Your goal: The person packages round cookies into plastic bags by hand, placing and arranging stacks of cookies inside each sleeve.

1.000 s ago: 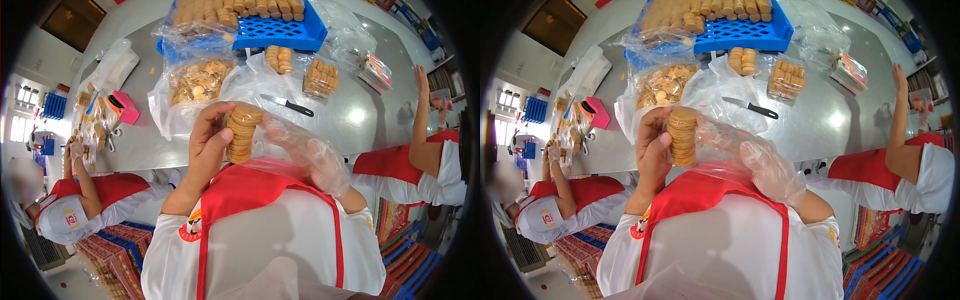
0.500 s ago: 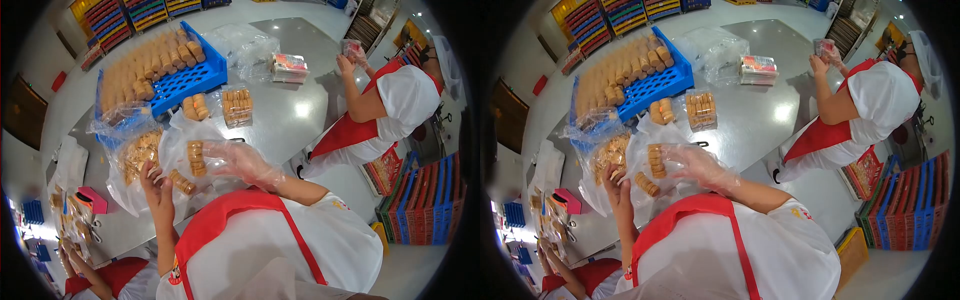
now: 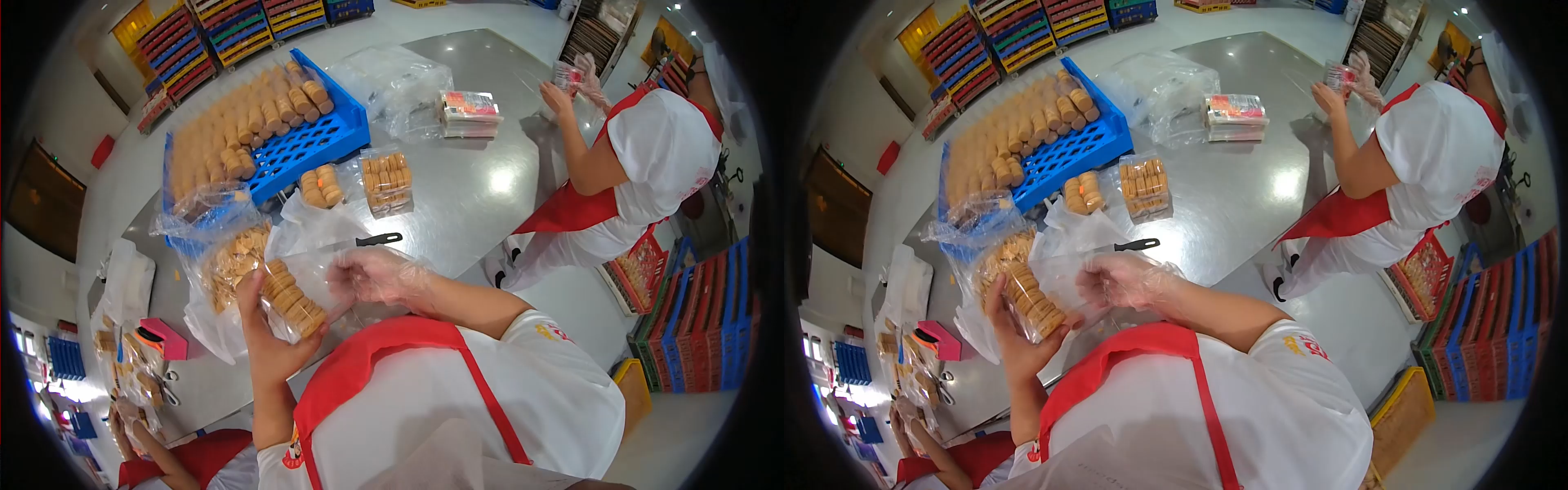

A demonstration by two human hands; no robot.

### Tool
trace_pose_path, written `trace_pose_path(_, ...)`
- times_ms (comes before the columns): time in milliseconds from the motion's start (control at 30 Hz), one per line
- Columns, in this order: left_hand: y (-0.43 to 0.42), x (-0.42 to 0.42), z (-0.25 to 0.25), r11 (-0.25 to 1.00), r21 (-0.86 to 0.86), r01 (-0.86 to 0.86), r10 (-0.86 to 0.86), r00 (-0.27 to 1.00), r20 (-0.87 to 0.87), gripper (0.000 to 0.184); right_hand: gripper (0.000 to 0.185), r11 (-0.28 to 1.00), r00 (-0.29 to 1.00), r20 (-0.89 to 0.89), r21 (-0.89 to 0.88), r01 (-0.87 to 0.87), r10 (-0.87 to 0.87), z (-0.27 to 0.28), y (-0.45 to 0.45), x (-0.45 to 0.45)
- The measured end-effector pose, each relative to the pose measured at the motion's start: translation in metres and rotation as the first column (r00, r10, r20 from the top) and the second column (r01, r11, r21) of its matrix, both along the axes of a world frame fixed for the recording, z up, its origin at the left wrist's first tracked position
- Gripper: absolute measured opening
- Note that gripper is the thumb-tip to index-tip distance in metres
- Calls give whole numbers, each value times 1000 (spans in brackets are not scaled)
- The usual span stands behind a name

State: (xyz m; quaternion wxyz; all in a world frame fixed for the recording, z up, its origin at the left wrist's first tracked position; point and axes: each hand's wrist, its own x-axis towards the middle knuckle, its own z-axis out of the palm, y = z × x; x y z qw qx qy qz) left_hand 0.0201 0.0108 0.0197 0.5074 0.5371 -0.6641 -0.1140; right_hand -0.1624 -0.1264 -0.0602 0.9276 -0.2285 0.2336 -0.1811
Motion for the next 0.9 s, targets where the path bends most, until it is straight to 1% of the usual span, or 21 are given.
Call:
trace_pose_path(100,3,-5,20,998,-65,26,-19,995,102,103,18,995,964,254,31,-93,82,10,6,-9)
trace_pose_path(133,4,-6,22,997,-69,37,-29,993,116,103,18,971,987,130,-230,-60,91,16,5,-10)
trace_pose_path(167,4,-6,23,996,-71,50,-40,991,131,103,18,879,998,7,-475,-54,64,22,1,-12)
trace_pose_path(200,4,-8,23,996,-65,53,-43,987,154,103,18,725,995,-104,-685,-74,3,25,-1,-13)
trace_pose_path(267,4,-10,24,996,-68,58,-43,978,205,104,21,874,999,50,-486,30,-7,10,-4,-9)
trace_pose_path(300,4,-8,18,998,-65,25,-15,990,142,105,23,928,992,123,-367,67,-23,5,-5,-7)
trace_pose_path(367,3,-1,-3,998,-51,-40,41,999,10,109,23,969,967,247,-215,121,-66,6,-6,-9)
trace_pose_path(400,0,-1,-11,998,-44,-39,35,994,-103,111,23,981,948,304,-134,141,-95,10,-6,-10)
trace_pose_path(467,-6,-6,-20,999,-30,-36,24,946,-324,116,25,997,981,192,-80,4,12,22,-3,-18)
trace_pose_path(500,-6,-11,-20,999,35,-4,17,921,-388,117,27,997,988,138,-49,-63,69,31,1,-20)
trace_pose_path(567,-6,-22,-19,985,159,73,20,855,-518,120,33,966,997,62,-258,-19,36,39,5,-22)
trace_pose_path(600,-9,-13,-34,994,101,33,8,923,-384,121,38,932,1000,27,-362,-1,12,43,7,-24)
trace_pose_path(700,-3,-6,-44,993,104,-49,87,910,-405,109,52,888,981,-158,-459,24,-108,61,4,-36)
trace_pose_path(800,18,10,-64,970,182,-161,213,923,-321,90,62,832,943,-212,-546,102,-255,38,-2,-40)
trace_pose_path(867,39,25,-86,962,215,-166,185,980,-73,80,62,869,933,-156,-440,228,-324,25,-3,-37)
trace_pose_path(900,42,29,-91,956,237,-176,167,984,55,75,62,882,924,-134,-375,286,-357,15,-4,-35)
